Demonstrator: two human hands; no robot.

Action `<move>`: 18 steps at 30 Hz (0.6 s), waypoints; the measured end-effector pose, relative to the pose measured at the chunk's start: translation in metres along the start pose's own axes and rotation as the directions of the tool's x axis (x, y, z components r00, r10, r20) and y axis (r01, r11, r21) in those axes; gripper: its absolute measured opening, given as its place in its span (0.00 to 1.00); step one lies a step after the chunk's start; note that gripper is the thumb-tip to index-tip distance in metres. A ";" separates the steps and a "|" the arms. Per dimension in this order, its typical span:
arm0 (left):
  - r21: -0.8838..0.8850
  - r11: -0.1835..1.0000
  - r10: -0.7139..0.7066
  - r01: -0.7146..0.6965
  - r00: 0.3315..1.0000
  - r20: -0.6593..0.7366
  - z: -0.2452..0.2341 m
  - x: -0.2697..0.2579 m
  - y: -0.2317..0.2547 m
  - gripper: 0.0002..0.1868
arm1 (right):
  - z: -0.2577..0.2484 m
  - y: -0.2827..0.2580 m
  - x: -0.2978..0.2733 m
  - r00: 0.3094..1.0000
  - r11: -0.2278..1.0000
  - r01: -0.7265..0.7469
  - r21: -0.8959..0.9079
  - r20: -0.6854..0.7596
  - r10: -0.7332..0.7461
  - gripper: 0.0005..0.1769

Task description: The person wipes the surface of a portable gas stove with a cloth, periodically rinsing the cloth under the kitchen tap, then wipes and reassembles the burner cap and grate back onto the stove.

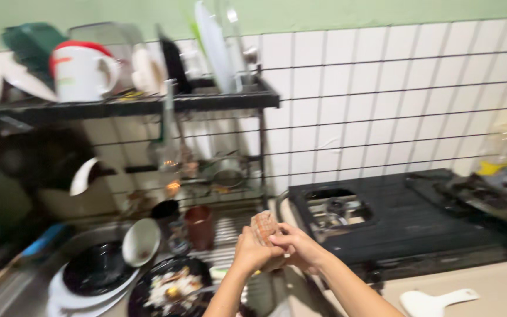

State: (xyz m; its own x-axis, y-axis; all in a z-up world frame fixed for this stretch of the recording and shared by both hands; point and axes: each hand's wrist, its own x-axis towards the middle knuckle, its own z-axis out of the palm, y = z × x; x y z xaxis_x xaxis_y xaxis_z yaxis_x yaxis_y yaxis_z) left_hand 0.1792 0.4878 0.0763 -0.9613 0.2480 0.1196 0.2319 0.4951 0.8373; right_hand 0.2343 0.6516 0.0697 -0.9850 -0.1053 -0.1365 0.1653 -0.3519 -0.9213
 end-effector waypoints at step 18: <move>-0.590 0.784 0.297 -0.194 0.951 0.082 0.331 0.036 0.198 0.26 | -0.366 -0.138 -0.119 0.869 0.957 0.119 -0.264 -0.438 -0.229 0.08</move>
State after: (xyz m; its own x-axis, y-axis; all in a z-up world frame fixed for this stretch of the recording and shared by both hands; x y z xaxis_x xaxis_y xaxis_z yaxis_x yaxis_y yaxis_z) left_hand 0.2399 0.8708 0.0698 -0.8335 0.4511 0.3192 0.2809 -0.1514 0.9477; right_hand 0.3108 1.0534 0.0798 -0.9156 0.3965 -0.0671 0.0280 -0.1038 -0.9942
